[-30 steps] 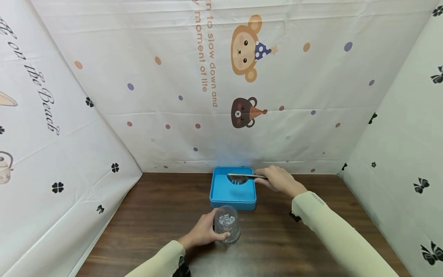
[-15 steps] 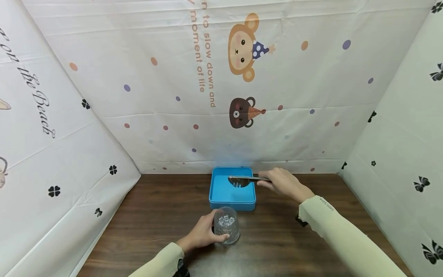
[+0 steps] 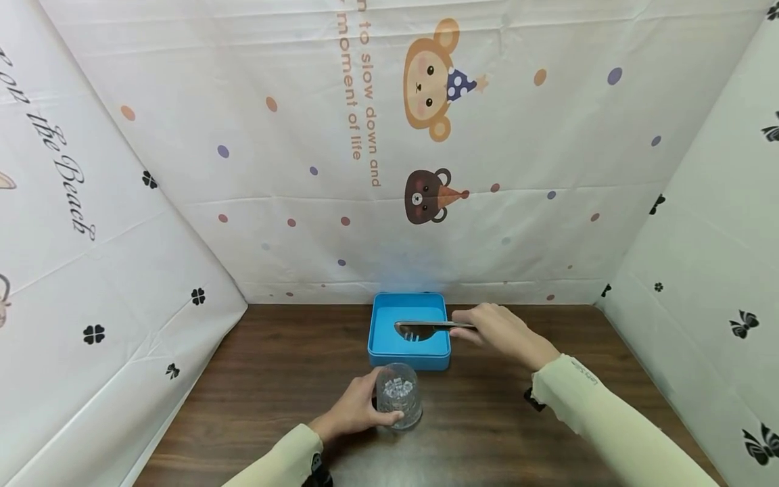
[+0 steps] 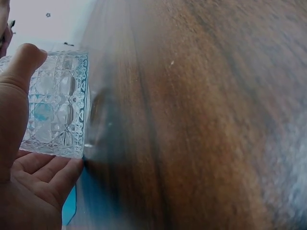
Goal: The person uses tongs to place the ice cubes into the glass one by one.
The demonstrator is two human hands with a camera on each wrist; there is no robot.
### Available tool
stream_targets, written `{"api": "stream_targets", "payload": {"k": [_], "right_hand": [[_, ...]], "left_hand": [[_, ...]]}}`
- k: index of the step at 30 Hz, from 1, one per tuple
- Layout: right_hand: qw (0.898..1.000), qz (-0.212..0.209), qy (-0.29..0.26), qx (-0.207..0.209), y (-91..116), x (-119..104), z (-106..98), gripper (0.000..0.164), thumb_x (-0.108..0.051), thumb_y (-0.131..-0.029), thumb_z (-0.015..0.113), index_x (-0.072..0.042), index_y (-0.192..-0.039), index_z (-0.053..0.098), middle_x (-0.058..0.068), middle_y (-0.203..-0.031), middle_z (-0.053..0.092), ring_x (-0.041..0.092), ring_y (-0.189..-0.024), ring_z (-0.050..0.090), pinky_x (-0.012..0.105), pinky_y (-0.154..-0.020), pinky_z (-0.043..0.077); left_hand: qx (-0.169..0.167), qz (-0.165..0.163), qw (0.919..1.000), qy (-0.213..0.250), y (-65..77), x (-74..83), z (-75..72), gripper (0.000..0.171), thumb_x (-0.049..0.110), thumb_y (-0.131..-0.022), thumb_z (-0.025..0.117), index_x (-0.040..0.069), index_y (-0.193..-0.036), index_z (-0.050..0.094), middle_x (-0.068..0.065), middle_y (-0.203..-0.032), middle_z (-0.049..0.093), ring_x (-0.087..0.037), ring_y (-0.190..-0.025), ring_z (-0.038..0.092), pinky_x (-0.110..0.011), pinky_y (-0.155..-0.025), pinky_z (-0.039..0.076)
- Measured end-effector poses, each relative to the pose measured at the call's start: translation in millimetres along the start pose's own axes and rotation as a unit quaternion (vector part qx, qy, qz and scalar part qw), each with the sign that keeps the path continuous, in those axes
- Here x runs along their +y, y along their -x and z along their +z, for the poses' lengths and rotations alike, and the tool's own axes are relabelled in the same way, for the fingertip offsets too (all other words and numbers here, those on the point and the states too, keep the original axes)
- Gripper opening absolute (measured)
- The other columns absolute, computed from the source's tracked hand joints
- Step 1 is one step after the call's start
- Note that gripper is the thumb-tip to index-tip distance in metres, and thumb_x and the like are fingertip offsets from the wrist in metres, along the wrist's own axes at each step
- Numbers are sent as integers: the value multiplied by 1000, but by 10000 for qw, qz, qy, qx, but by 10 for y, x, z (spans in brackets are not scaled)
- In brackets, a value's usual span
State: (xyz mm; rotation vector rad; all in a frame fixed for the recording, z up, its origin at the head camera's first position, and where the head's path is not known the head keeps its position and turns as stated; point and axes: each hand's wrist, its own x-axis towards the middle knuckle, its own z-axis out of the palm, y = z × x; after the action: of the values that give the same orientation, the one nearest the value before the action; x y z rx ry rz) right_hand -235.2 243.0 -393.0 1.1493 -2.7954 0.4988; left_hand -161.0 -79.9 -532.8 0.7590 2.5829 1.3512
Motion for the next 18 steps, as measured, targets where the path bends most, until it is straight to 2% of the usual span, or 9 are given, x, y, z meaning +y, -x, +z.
{"api": "stream_targets", "payload": {"k": [8, 18], "right_hand": [[9991, -403, -139, 4, 123, -173, 56, 25, -35, -101, 67, -26, -81, 56, -18, -61, 32, -3, -53, 34, 21, -53, 35], [9981, -518, -270, -187, 216, -307, 131, 23, -32, -100, 69, -23, -82, 57, -20, -63, 33, -5, -55, 34, 20, -55, 35]], "left_hand": [[128, 85, 9997, -181, -11, -22, 21, 79, 48, -80, 85, 13, -142, 49, -1, -122, 66, -6, -100, 63, -27, -81, 56], [164, 154, 9994, -273, -14, -19, 28, 77, 43, -80, 86, 9, -139, 50, -2, -117, 66, -5, -96, 64, -24, -78, 56]]}}
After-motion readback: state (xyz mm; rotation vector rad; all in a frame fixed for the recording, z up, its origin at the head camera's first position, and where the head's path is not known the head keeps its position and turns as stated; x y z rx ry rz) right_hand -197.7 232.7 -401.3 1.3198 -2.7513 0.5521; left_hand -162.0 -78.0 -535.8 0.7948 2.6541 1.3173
